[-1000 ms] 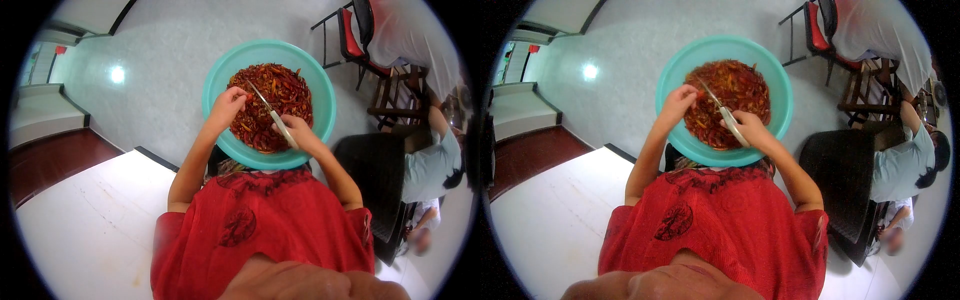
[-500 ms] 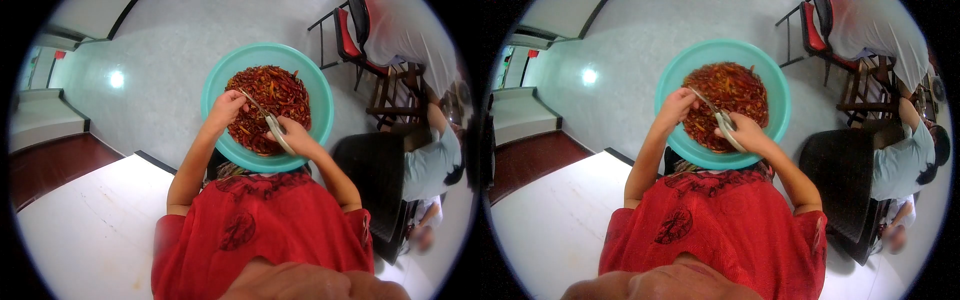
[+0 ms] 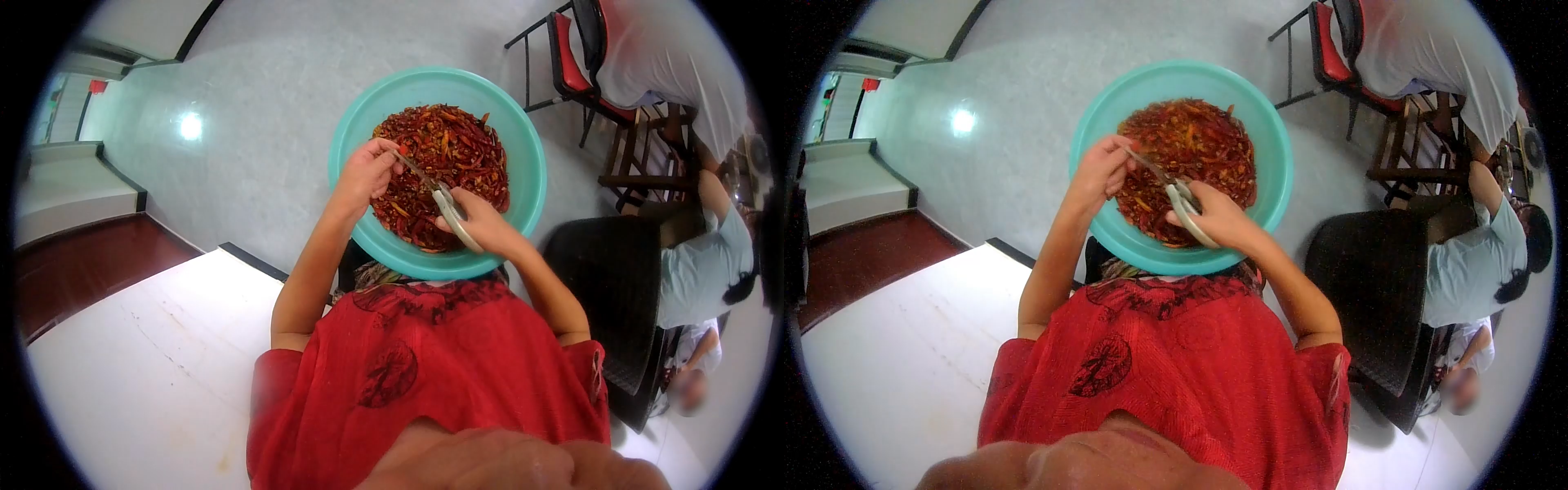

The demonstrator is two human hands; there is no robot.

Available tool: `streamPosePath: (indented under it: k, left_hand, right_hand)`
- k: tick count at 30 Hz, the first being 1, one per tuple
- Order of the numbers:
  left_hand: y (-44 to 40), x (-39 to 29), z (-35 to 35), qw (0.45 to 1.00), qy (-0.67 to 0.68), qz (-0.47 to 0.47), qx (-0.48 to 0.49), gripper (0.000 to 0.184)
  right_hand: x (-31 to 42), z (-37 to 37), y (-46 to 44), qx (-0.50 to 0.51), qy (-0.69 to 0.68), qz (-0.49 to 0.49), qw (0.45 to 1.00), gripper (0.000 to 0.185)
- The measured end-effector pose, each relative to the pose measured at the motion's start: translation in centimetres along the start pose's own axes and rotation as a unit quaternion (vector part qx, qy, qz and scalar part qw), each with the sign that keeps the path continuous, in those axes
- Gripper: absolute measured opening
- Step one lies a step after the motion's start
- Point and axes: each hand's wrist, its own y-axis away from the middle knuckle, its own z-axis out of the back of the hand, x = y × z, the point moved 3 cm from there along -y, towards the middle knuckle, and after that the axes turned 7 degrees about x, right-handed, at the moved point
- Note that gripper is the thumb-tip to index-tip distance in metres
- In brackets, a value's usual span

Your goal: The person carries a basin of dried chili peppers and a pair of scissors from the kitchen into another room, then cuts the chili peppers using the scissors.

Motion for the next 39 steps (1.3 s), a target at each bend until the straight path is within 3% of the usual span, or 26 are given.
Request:
streamPosePath:
  k: [2, 5, 20, 25, 34, 39]
  left_hand:
    - [0.1, 0.3, -0.3, 0.997, -0.033, 0.042, 0.046, 0.013]
    - [0.0, 0.7, -0.4, 0.992, -0.086, 0.086, 0.036, 0.012]
    - [0.1, 1.1, -0.2, 0.986, -0.156, 0.054, -0.002, 0.009]
    - [0.2, 1.0, -0.1, 0.989, -0.138, 0.051, -0.012, 0.01]
    - [0.4, 0.1, -0.6, 0.984, -0.169, 0.055, -0.025, 0.012]
    - [0.2, 0.8, -0.5, 0.981, -0.181, 0.06, 0.023, 0.012]
  right_hand:
    - [0.1, 0.0, 0.1, -0.002, 0.001, 0.015, 1.0, 0.062]
    - [-0.4, 0.0, -0.2, 0.013, 0.025, -0.021, 0.999, 0.062]
    - [-1.3, 0.3, -0.5, -0.008, -0.051, -0.039, 0.998, 0.054]
    - [-1.9, 0.4, -0.5, 0.037, -0.078, -0.121, 0.989, 0.058]
    - [-1.5, 0.1, -0.4, 0.036, -0.037, -0.049, 0.997, 0.073]
    - [-1.7, 0.0, -0.8, 0.034, -0.039, -0.059, 0.997, 0.064]
